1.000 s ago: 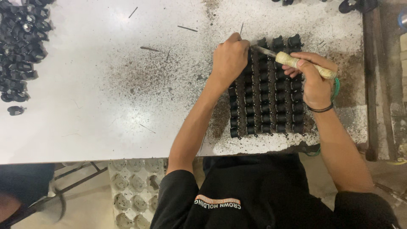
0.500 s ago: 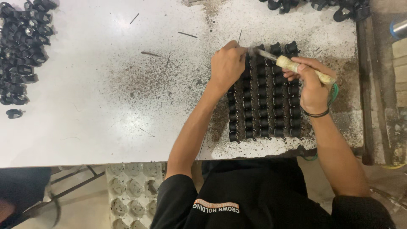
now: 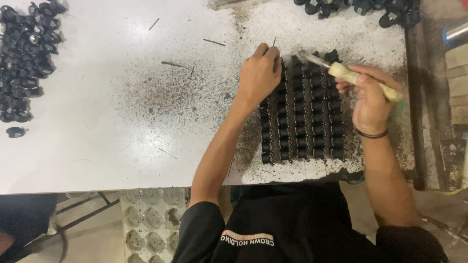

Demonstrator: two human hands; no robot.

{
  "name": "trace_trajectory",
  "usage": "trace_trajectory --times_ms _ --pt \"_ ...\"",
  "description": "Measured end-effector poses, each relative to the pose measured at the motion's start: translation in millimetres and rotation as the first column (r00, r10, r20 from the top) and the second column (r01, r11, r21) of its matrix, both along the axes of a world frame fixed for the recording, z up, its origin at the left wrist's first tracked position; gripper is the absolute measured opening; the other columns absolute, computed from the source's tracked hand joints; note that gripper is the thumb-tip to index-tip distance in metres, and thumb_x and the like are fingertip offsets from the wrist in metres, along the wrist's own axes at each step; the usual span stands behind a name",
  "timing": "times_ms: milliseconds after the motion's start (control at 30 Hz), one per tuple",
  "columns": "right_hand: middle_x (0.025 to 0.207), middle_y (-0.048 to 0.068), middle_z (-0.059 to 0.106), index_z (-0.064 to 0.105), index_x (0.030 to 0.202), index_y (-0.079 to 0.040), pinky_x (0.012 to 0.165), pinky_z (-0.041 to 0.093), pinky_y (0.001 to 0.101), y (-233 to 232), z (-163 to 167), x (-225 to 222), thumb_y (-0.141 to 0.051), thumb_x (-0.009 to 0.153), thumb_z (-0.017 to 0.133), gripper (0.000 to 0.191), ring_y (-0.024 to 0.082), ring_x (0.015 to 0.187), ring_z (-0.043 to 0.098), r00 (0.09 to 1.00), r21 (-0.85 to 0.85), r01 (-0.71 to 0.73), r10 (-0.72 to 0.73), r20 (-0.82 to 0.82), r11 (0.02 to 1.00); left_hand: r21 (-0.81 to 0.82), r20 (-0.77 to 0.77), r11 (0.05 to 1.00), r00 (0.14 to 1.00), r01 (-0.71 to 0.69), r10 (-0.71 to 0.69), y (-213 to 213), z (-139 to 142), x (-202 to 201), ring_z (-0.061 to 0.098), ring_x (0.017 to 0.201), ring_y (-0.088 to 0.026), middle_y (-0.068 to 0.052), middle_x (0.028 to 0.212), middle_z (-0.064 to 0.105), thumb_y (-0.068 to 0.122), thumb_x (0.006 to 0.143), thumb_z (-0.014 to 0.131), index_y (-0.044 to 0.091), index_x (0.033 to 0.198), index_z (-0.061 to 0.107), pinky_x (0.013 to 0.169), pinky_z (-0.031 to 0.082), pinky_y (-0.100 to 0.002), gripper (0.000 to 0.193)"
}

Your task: The person holds a grid of small black rubber parts on a workbench and uses a heated blade tool to trim excess material from each part, working through the rows one at a time while smoke rises from the cut points.

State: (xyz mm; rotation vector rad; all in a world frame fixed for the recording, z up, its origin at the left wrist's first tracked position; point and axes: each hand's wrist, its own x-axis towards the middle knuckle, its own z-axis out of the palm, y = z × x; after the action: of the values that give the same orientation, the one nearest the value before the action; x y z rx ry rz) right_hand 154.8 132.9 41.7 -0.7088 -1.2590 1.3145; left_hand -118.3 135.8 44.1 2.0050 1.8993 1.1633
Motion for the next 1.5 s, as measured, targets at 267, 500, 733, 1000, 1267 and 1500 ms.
trace_trajectory --times_ms 267,500,733,1000,1267,1500 --pt "0.11 0.026 0.072 0.067 0.123 0.012 0.078 0.062 0.0339 -26 -16 2 0.0 0.105 0.053 0.026 0.029 0.092 0.073 0.98 -0.012 -0.012 0.014 0.198 1.0 -0.053 -0.035 0.998 0.999 0.025 -0.026 -33 -9 11 0.071 0.073 -0.036 -0.011 0.101 0.068 0.008 0.087 0.066 0.011 0.103 0.076 0.063 0.058 -0.048 0.019" --pt "0.11 0.026 0.072 0.067 0.123 0.012 0.077 0.061 0.0333 -27 -11 -1 -0.002 0.105 0.053 0.026 0.029 0.092 0.074 0.974 -0.005 -0.038 0.038 0.223 0.999 -0.027 0.016 0.998 0.999 0.052 -0.052 -29 -24 7 0.071 0.076 -0.036 -0.011 0.099 0.068 0.008 0.086 0.067 0.01 0.097 0.077 0.067 0.059 -0.048 0.015" --pt "0.106 0.027 0.072 0.068 0.121 0.01 0.074 0.062 0.0348 -22 -16 -6 -0.006 0.105 0.053 0.027 0.03 0.087 0.074 0.987 -0.07 -0.019 0.03 0.159 0.997 -0.047 -0.004 0.997 0.998 0.063 -0.063 -23 -27 6 0.07 0.073 -0.039 -0.012 0.095 0.067 0.008 0.086 0.069 0.009 0.091 0.076 0.066 0.058 -0.049 0.009" --pt "0.104 0.027 0.072 0.068 0.122 0.01 0.072 0.062 0.0345 -24 -22 -8 -0.007 0.107 0.054 0.027 0.029 0.083 0.074 0.989 -0.07 -0.015 0.025 0.146 0.997 -0.057 -0.111 0.997 0.992 0.056 -0.062 -24 -28 8 0.071 0.074 -0.039 -0.015 0.098 0.065 0.003 0.084 0.067 0.006 0.089 0.074 0.067 0.059 -0.049 0.01" --pt "0.105 0.026 0.072 0.068 0.12 0.011 0.071 0.062 0.0348 -27 -20 -9 -0.006 0.105 0.054 0.026 0.029 0.082 0.074 0.991 0.009 0.006 -0.007 0.136 1.0 -0.044 -0.003 0.997 0.998 0.065 -0.065 -28 -23 4 0.069 0.069 -0.037 -0.011 0.092 0.066 0.008 0.082 0.069 0.008 0.088 0.077 0.063 0.058 -0.048 0.009" --pt "0.107 0.026 0.072 0.068 0.12 0.012 0.075 0.062 0.0365 -27 -19 -9 -0.005 0.104 0.053 0.028 0.03 0.087 0.074 0.986 0.023 0.017 -0.02 0.168 1.0 -0.001 0.014 0.999 0.999 0.05 -0.05 -28 -22 0 0.069 0.07 -0.036 -0.008 0.09 0.068 0.01 0.083 0.069 0.011 0.088 0.078 0.063 0.057 -0.048 0.009"
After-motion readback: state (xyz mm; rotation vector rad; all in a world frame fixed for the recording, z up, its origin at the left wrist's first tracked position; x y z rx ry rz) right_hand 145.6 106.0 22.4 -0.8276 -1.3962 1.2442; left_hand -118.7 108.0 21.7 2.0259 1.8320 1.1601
